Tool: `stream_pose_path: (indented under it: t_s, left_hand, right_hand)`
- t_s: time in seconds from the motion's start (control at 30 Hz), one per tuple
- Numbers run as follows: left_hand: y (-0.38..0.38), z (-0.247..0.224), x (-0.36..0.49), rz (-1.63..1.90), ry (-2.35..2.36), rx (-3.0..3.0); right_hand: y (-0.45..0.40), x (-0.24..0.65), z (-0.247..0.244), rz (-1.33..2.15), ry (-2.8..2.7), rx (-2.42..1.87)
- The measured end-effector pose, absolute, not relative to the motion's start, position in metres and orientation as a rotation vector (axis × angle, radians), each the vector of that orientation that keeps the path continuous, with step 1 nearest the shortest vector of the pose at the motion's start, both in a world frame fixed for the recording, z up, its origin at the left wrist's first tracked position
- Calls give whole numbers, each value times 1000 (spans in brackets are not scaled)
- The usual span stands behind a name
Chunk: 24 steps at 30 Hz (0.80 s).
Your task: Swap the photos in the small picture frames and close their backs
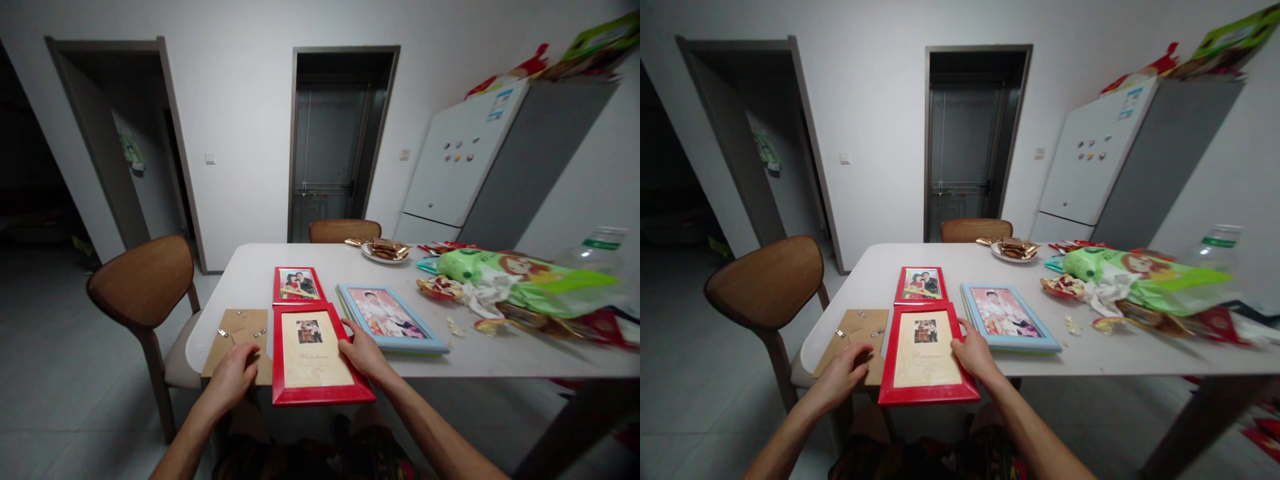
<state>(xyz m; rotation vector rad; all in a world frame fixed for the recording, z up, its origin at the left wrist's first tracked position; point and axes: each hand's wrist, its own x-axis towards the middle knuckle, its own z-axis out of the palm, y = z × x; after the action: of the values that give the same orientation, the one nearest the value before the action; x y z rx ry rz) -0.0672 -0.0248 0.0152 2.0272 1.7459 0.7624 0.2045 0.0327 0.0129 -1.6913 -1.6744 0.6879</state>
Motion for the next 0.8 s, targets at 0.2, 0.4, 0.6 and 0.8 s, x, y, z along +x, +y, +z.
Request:
stream_pose_path:
  t_s: [0.2, 0.4, 0.6, 0.8]
  left_hand:
    - [-36, 25, -44, 853, 1689, 1988]
    - [-48, 25, 14, 1033, 1424, 2024]
    - [-41, 37, 44, 1194, 1308, 2328]
    - [-37, 60, 8, 1503, 1614, 2001]
  right_hand:
    - [25, 197, 18, 1286, -1274, -1400]
    - [14, 188, 42, 1530, -1091, -1150]
    - [11, 183, 57, 1440, -1152, -1126]
    - [28, 196, 42, 993, -1573, -1518]
